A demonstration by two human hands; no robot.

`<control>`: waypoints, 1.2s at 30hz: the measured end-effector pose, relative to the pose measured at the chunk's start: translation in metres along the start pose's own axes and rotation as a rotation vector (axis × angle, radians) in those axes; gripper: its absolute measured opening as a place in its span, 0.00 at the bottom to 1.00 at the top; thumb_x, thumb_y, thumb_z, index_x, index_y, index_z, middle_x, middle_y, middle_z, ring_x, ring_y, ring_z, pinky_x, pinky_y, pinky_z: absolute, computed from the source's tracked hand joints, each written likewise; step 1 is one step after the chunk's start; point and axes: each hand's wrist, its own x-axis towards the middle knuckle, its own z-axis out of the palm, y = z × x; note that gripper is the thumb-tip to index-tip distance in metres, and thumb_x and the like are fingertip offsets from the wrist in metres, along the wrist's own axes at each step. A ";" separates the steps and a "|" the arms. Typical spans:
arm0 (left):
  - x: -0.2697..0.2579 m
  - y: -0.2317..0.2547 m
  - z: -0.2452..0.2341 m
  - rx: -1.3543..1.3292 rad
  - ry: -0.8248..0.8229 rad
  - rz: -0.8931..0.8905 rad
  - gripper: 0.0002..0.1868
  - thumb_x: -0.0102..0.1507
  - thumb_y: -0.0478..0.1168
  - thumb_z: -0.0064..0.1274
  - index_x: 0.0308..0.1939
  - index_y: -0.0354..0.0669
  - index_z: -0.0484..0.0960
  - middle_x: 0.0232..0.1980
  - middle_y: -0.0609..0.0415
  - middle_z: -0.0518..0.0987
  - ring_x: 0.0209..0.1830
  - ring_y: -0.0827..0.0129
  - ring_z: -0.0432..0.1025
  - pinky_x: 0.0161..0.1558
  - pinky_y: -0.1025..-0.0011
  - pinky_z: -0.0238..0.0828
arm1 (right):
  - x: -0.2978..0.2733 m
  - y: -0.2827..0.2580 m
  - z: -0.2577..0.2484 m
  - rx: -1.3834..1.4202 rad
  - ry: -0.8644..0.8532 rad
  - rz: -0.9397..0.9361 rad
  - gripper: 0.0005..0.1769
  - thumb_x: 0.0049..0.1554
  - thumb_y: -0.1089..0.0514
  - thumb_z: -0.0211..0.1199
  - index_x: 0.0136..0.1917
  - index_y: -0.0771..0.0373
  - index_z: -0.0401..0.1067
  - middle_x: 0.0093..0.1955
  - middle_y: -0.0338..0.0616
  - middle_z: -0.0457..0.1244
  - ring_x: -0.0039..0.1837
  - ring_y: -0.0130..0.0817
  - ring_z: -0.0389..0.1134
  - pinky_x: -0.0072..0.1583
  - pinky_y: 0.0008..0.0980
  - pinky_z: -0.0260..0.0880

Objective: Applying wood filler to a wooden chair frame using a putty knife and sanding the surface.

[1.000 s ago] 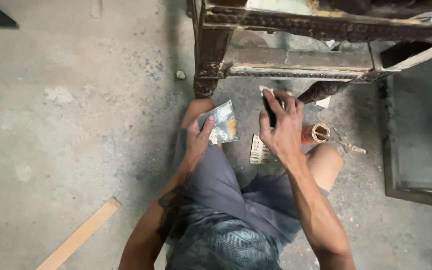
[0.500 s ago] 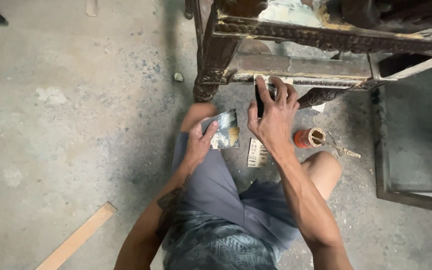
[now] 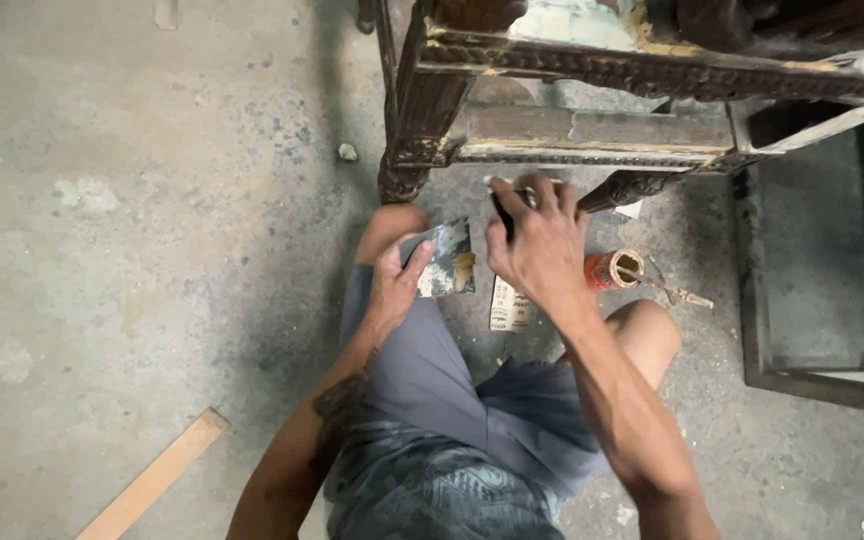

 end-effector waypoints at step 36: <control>-0.020 0.056 0.061 0.217 0.221 0.262 0.18 0.73 0.50 0.44 0.60 0.47 0.81 0.44 0.43 0.84 0.44 0.59 0.80 0.49 0.62 0.77 | -0.106 0.003 0.007 0.435 0.005 -0.079 0.27 0.56 0.49 0.58 0.68 0.53 0.74 0.66 0.51 0.61 0.68 0.58 0.59 0.65 0.52 0.61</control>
